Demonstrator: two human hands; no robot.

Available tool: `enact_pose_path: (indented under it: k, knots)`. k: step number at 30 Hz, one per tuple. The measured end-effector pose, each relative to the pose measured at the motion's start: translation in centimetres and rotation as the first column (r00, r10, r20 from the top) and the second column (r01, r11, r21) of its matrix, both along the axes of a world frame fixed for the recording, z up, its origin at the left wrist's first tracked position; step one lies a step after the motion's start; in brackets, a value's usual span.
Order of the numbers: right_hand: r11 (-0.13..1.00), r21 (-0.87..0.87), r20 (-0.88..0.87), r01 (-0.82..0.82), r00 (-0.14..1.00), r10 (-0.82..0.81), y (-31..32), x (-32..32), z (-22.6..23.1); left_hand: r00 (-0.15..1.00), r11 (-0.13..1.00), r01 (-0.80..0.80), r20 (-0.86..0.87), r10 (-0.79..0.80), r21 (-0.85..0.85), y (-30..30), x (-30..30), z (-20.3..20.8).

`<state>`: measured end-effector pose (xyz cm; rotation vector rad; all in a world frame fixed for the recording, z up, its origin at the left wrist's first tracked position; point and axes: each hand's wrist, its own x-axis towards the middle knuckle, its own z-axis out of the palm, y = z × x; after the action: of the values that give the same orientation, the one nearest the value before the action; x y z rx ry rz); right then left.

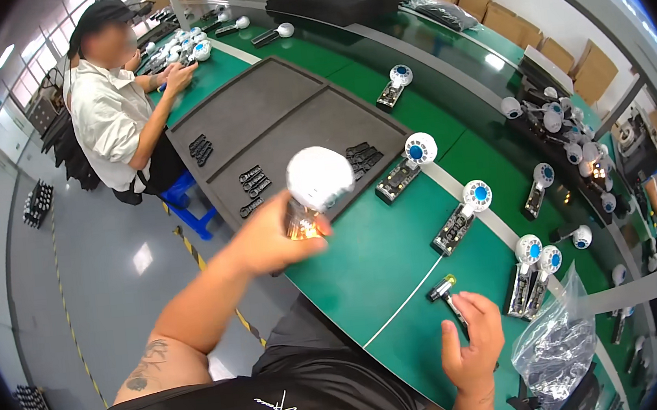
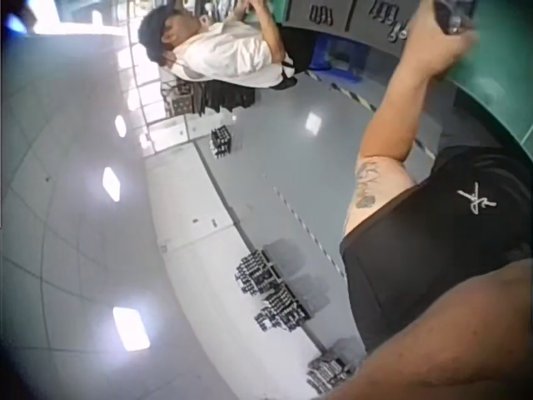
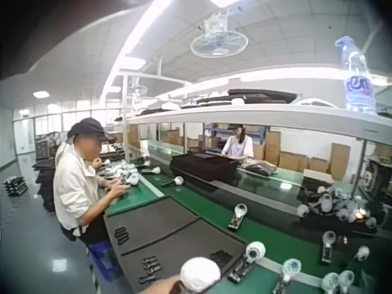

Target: Manually assemble white plastic electronic components and circuit boards using a small hammer.

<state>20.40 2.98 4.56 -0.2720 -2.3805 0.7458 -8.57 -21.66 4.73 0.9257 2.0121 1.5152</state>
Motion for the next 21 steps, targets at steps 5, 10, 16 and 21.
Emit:
enact_pose_path:
  k: [5, 10, 16, 21]
  knots:
    - [0.999, -0.052, 0.060, 0.012, 0.998, -0.009, 0.1, -0.2, -3.1, 0.873, 0.882, -0.321, -0.468, 0.135, -0.344, -3.7, -3.5, 0.6]
    - [0.997, -0.074, -0.003, -0.002, 1.000, 0.002, -0.5, -0.6, -4.0, 0.812, 0.765, -0.405, -0.581, 0.050, -0.500, -3.6, -4.0, -0.3]
    - [0.993, -0.110, -0.027, -0.031, 0.999, 0.028, -0.6, -0.3, -4.4, 0.722, 0.711, -0.482, -0.692, -0.009, -0.512, -3.0, -3.3, -1.8]
    - [0.989, -0.143, -0.063, -0.035, 0.998, 0.027, -0.3, 0.0, -4.4, 0.737, 0.716, -0.485, -0.675, 0.025, -0.503, -2.8, -3.2, -2.2]
